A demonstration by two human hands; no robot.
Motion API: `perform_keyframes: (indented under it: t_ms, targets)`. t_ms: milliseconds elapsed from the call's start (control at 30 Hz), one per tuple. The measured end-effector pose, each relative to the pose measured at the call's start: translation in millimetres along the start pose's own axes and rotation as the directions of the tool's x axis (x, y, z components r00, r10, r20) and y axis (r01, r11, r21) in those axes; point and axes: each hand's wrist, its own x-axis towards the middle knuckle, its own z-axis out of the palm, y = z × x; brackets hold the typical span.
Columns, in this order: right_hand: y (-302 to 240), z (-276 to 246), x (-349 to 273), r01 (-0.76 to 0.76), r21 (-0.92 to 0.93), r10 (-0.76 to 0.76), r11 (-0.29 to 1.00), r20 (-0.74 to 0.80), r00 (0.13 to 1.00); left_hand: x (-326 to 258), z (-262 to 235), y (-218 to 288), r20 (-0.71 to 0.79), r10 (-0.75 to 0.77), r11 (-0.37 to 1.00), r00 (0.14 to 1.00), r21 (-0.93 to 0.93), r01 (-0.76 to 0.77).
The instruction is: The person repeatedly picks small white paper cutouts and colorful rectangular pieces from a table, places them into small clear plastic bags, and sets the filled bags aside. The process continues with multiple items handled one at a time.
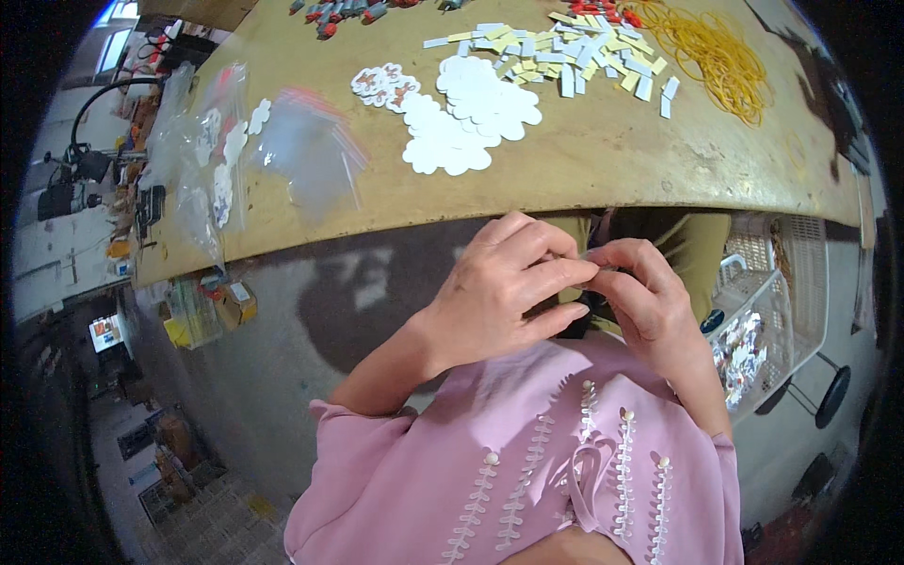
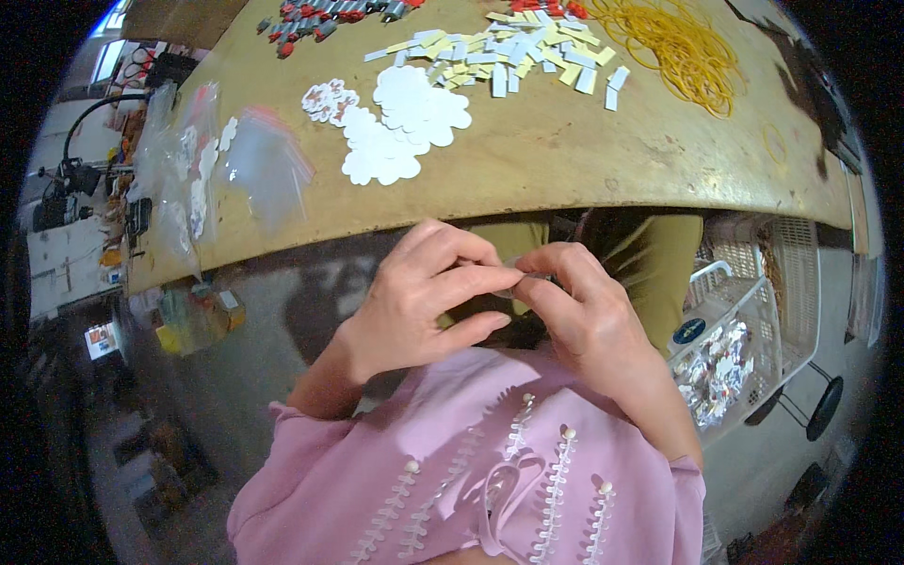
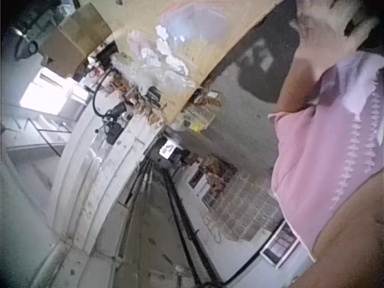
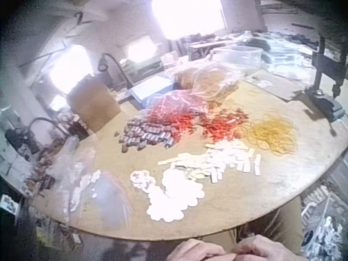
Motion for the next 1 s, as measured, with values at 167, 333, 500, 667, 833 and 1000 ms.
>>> perform_keyframes:
  t_ms: [167, 333, 500, 667, 833, 1000]
  targets:
    - [1, 8, -1, 0.038, -0.054, -0.036, 0.998, 0.036, 0.999, -12, 3, -21, 0.169, 0.014, 1.000, 0.985, -0.029, -0.009]
    - [5, 0, -7, 0.005, -0.163, 0.015, 0.987, 0.118, 0.993, -2, -53, -58, -0.098, -0.142, 0.964, 0.985, 0.213, 0.160]
    - [7, 3, -15, -0.090, -0.099, 0.096, 0.991, 0.059, 0.994, -6, -86, -84, -0.226, -0.274, 0.860, 0.935, 0.378, 0.344]
    - [14, 6, -19, -0.097, -0.080, 0.103, 0.992, 0.086, 0.991, -16, -82, -92, -0.235, -0.193, 0.880, 0.953, 0.388, 0.274]
    - [10, 8, -16, -0.105, -0.173, 0.119, 0.979, 0.073, 0.990, -11, -80, -82, -0.327, -0.349, 0.883, 0.878, 0.199, 0.425]
    - [9, 7, -17, -0.002, -0.274, 0.012, 0.962, 0.035, 0.999, -17, -72, -92, -0.411, -0.343, 0.890, 0.845, 0.147, 0.432]
